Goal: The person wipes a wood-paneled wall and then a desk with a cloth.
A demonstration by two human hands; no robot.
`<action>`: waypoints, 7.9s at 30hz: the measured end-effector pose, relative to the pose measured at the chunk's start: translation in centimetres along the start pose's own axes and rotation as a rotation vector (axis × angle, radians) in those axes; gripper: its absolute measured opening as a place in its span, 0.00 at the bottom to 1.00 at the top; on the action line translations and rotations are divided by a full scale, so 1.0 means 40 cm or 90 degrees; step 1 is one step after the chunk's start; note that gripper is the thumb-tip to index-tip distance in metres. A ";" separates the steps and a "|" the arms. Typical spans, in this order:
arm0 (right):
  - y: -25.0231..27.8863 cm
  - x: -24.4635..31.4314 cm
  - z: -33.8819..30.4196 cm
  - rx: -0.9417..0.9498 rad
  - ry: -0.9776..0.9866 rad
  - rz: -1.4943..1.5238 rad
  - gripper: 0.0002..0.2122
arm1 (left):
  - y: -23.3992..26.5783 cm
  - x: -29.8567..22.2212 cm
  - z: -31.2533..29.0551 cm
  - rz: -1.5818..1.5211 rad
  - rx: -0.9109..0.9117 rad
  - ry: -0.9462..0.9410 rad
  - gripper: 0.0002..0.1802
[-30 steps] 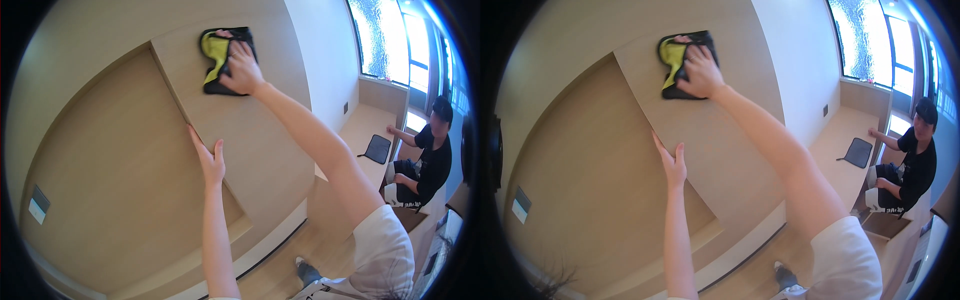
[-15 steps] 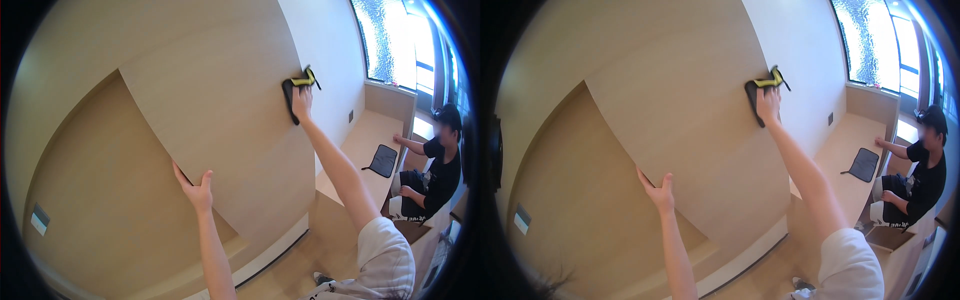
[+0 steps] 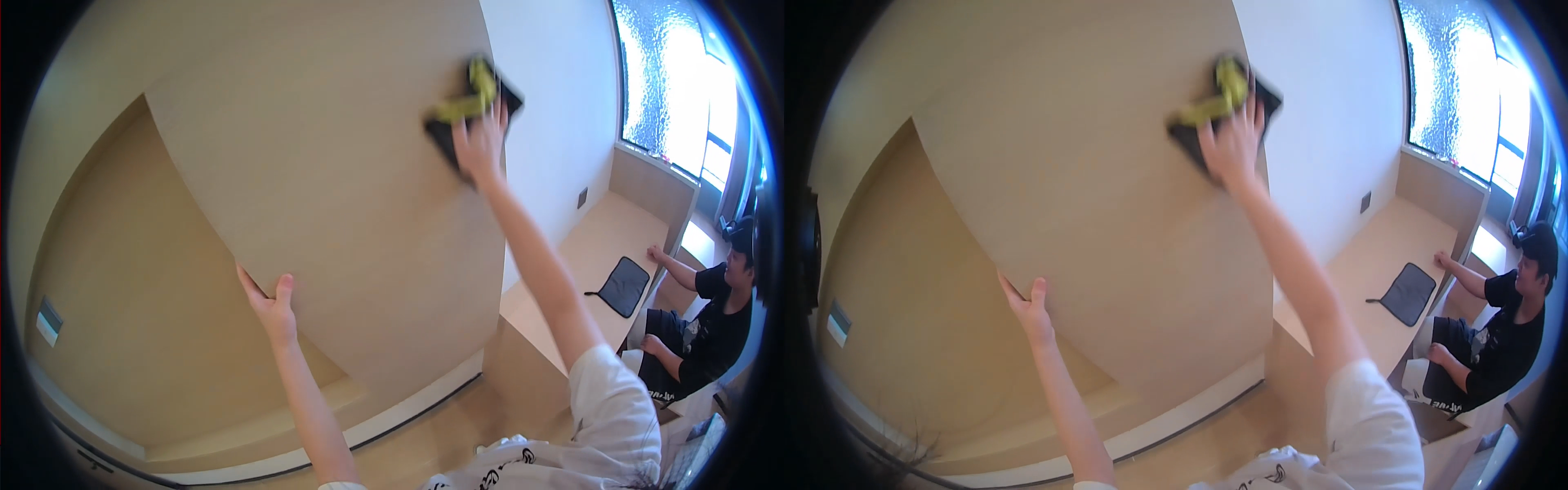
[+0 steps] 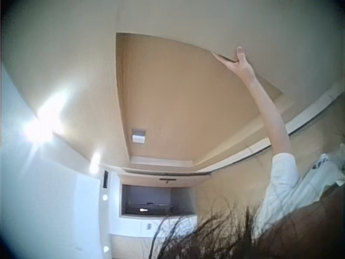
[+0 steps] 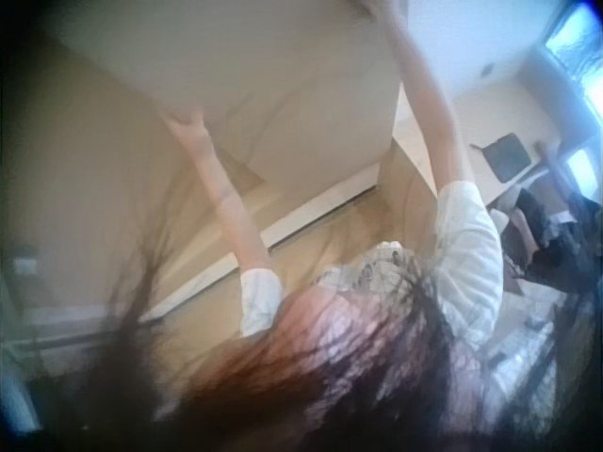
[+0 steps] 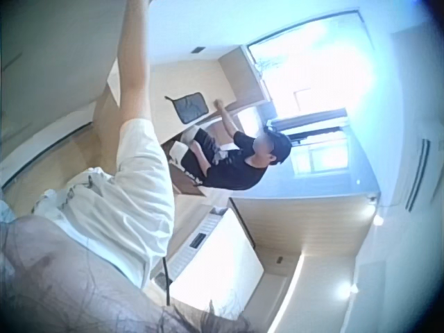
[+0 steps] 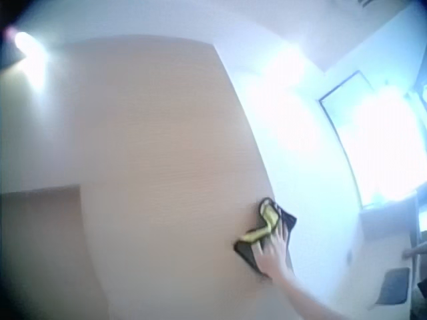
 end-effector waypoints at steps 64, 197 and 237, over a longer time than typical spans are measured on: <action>0.003 0.264 -0.012 -0.042 -0.068 0.094 0.22 | -0.061 -0.042 0.000 0.031 0.007 0.002 0.41; 0.107 0.618 -1.416 0.631 -0.125 0.090 0.25 | 0.659 0.138 -0.845 0.790 0.510 0.305 0.47; -0.041 2.216 -1.988 1.027 0.325 0.466 0.27 | 2.078 -0.208 -0.870 0.535 -0.565 0.350 0.17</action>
Point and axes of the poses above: each hand's wrist, its own z-axis towards the middle knuckle, its own y-axis out of the back of the hand, x = y × z, the point moved 8 cm from there along z, towards the middle knuckle, and after that the axes turned 12 degrees about -y, right-handed, at the moved point
